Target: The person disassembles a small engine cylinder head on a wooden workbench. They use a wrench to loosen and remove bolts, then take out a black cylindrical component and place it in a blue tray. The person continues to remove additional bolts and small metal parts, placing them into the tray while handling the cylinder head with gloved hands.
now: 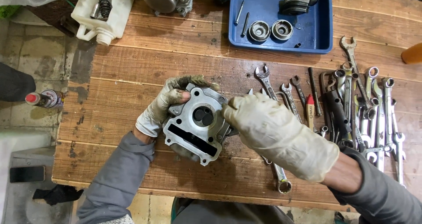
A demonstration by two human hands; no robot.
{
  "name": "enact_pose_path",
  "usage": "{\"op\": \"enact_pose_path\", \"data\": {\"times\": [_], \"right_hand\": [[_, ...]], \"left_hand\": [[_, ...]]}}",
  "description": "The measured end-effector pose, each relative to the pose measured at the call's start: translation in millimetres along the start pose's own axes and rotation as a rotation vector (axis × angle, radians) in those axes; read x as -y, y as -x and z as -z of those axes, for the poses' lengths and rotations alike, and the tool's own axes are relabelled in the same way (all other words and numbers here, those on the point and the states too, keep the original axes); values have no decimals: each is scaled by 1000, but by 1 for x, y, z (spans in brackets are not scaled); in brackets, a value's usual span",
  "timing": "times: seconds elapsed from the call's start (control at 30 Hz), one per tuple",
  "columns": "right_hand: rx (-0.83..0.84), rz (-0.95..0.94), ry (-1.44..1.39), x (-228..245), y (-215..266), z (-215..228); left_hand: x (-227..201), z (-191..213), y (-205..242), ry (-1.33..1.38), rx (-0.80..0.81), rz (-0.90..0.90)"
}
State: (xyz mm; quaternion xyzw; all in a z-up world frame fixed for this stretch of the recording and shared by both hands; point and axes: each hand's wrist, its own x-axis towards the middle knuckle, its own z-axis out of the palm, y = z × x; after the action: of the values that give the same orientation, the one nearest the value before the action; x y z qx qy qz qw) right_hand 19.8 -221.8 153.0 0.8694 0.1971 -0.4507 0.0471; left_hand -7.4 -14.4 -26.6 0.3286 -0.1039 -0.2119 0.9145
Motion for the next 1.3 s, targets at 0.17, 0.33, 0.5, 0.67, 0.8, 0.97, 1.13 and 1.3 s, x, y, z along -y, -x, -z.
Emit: {"op": "enact_pose_path", "data": {"times": [0.17,0.33,0.5,0.67,0.8,0.97,1.13,1.3], "right_hand": [[-595,331,573,-13,-26,-52],[-1214,477,590,-44,-74,-95],[-899,581,543,-102,-71,-77],[-783,509,-106,-135,-59,-88],[-902,445,-679,-143,-67,-96],[-902,123,-287,-161,-99,-106],[-936,17,80,-162,-105,-102],[-1061,422,87,-136,-106,-100]], "left_hand": [[14,27,4,-41,-128,-40],[-3,-34,-6,-271,-376,-71],[-9,-43,-6,-213,-379,-60],[-5,-13,-7,-411,-324,-54],[-8,-30,-6,-335,-388,-44],[-41,-80,-12,-128,-318,186],[-20,-38,-5,-172,-277,122],[0,-22,-4,-216,-183,-37]]}}
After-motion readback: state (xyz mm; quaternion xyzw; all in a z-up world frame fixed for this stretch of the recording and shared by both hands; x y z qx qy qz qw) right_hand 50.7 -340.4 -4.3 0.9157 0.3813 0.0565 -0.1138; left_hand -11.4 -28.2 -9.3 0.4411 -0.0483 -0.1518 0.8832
